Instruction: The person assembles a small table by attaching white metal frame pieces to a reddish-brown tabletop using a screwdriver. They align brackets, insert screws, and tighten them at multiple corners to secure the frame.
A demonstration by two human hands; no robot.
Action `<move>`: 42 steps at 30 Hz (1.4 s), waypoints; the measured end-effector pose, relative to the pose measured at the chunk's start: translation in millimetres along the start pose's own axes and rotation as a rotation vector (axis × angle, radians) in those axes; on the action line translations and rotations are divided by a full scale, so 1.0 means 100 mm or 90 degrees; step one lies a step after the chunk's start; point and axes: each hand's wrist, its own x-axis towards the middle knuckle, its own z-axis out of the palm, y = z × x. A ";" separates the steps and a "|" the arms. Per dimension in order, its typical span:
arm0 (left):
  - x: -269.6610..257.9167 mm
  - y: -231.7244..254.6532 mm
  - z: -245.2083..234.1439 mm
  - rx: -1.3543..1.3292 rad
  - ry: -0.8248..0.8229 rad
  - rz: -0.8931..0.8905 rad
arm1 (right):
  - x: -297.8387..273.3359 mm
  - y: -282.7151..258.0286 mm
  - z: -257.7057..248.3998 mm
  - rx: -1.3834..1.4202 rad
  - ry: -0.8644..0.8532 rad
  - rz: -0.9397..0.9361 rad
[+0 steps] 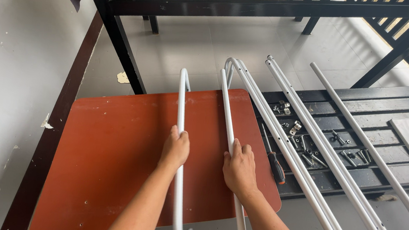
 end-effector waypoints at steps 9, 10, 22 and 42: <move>-0.41 0.46 0.24 -0.070 -0.015 -0.005 | -0.01 -0.14 -0.17 -0.017 0.000 0.017; -0.44 0.51 0.20 0.037 -0.030 -0.014 | -0.01 -0.15 -0.22 -0.023 -0.022 0.021; -0.33 0.41 0.21 0.304 0.004 0.098 | -0.09 -0.10 -0.58 -0.015 -0.135 0.036; -0.63 0.27 0.23 0.269 -0.011 0.114 | -0.14 -0.05 -0.57 -0.047 -0.099 -0.080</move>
